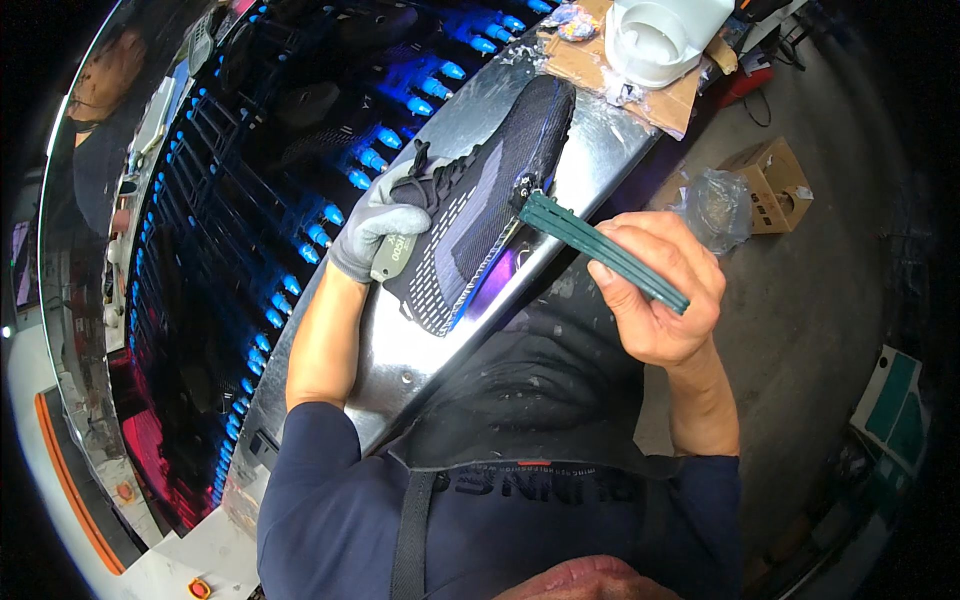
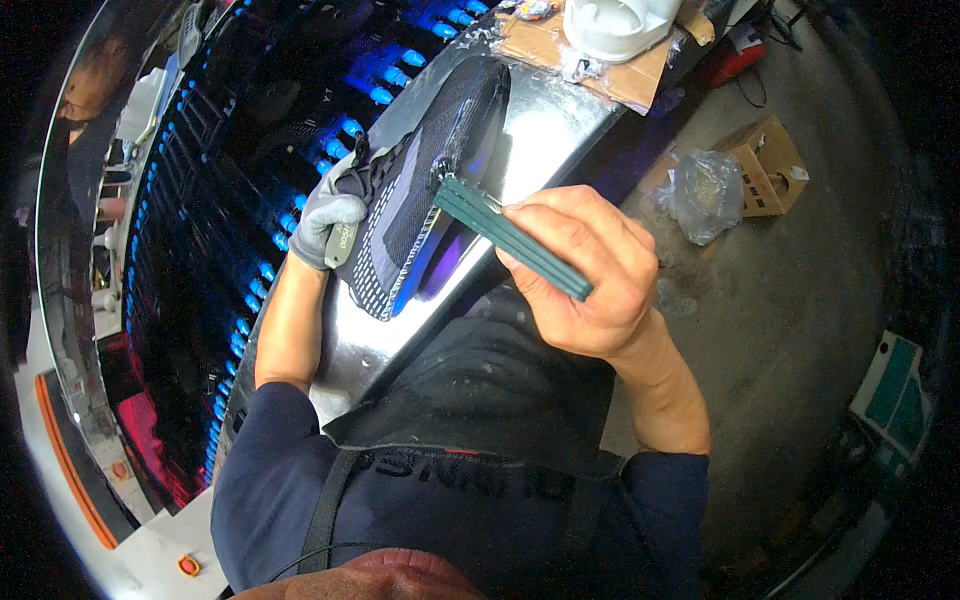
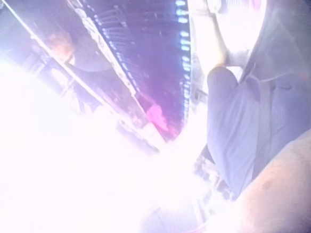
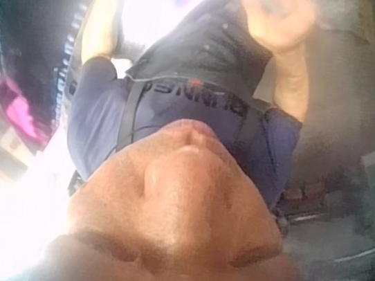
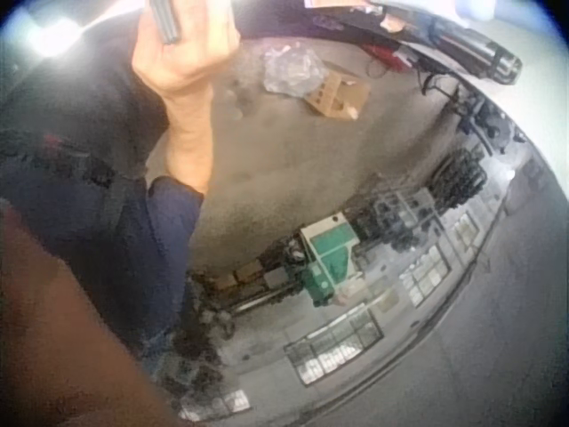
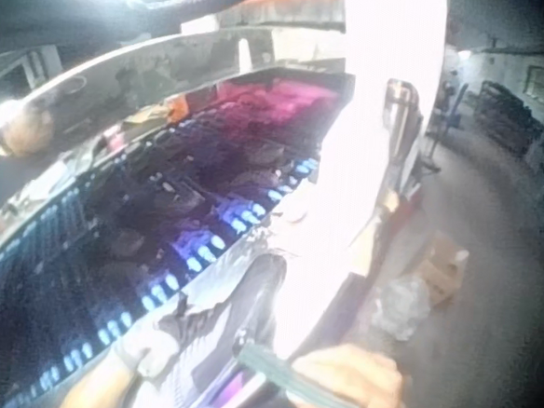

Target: The person applies glue to the sole of a black sneaker using a blue brush, repeatedly dipping the brush into a white bottle and spreading the adhesive along the sole edge. The person handles multiple shoes one at a time, rotating each to cover different areas of the sole.

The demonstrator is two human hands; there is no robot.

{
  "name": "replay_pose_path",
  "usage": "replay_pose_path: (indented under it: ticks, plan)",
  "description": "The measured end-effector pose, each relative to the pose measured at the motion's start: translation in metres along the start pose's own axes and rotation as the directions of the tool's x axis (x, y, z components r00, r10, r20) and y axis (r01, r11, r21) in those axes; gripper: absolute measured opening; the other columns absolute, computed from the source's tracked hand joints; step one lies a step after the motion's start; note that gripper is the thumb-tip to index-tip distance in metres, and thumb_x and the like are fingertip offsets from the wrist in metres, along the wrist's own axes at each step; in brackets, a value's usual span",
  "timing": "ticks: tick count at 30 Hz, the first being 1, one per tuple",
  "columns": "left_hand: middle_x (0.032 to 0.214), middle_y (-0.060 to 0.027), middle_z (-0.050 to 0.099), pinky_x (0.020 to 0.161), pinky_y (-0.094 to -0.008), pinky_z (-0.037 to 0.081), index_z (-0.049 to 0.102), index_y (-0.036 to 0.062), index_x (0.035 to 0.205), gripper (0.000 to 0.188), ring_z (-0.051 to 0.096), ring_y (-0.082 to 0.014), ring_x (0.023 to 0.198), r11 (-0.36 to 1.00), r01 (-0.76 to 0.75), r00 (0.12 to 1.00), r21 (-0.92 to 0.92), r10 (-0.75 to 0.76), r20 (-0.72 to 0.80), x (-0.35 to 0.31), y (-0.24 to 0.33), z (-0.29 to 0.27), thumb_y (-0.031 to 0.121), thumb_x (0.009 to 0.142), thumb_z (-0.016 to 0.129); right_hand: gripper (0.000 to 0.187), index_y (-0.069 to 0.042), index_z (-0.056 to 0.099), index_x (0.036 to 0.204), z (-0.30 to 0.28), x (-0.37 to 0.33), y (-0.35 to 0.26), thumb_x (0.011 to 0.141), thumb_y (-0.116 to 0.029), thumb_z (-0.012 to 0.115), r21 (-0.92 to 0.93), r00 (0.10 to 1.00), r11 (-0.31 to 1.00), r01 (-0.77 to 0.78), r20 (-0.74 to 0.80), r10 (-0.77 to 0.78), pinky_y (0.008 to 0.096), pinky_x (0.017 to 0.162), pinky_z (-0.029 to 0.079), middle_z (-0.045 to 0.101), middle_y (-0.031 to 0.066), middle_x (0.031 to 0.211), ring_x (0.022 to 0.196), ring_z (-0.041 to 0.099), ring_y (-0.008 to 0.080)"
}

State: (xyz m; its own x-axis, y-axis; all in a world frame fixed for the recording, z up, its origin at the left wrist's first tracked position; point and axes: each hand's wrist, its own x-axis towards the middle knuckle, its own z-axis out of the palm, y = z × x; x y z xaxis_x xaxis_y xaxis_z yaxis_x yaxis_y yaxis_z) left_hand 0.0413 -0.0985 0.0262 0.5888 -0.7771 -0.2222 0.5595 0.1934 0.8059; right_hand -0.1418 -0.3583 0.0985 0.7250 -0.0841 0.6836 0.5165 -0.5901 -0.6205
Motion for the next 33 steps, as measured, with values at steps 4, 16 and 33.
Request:
replay_pose_path:
  ticks: [4, 16, 33]
  plan:
    - [0.134, -0.021, 0.065, 0.108, -0.0366, 0.052, 0.051, -0.0086, 0.145, 0.076, 0.069, -0.0256, 0.117, 1.0, -0.015, 1.0, 0.012, 0.015, 0.022, 0.0, 0.002, 0.003, 0.001, 0.073, 0.072, 0.029, 0.007, 0.07, 0.099, 0.011, -0.003, -0.013, 0.071, 0.007, 0.077, -0.097, 0.999, 0.994, 0.043, -0.004, -0.043, 0.0353, 0.064, 0.058, 0.069, 0.0159, 0.089, 0.074, 0.071, 0.03]
    - [0.141, -0.0216, 0.061, 0.112, -0.0417, 0.05, 0.043, -0.0087, 0.15, 0.082, 0.067, -0.029, 0.123, 1.0, -0.01, 0.995, -0.009, 0.011, 0.098, 0.006, 0.013, 0.031, 0.004, 0.075, 0.073, 0.034, 0.009, 0.069, 0.101, 0.025, -0.007, -0.029, 0.068, 0.006, 0.072, -0.194, 0.977, 0.966, 0.172, 0.162, -0.141, 0.0344, 0.059, 0.057, 0.069, 0.0174, 0.089, 0.071, 0.07, 0.0299]
    - [0.145, -0.0242, 0.058, 0.111, -0.0437, 0.051, 0.034, -0.0009, 0.158, 0.072, 0.065, -0.032, 0.126, 0.965, 0.056, 0.991, -0.258, -0.022, 0.135, 0.009, 0.005, 0.013, 0.004, 0.092, 0.061, 0.02, 0.004, 0.073, 0.105, -0.039, 0.046, 0.044, 0.085, 0.0, 0.076, -0.182, 0.978, 0.982, -0.055, 0.189, 0.09, 0.0305, 0.074, 0.054, 0.072, 0.0116, 0.094, 0.083, 0.068, 0.0199]
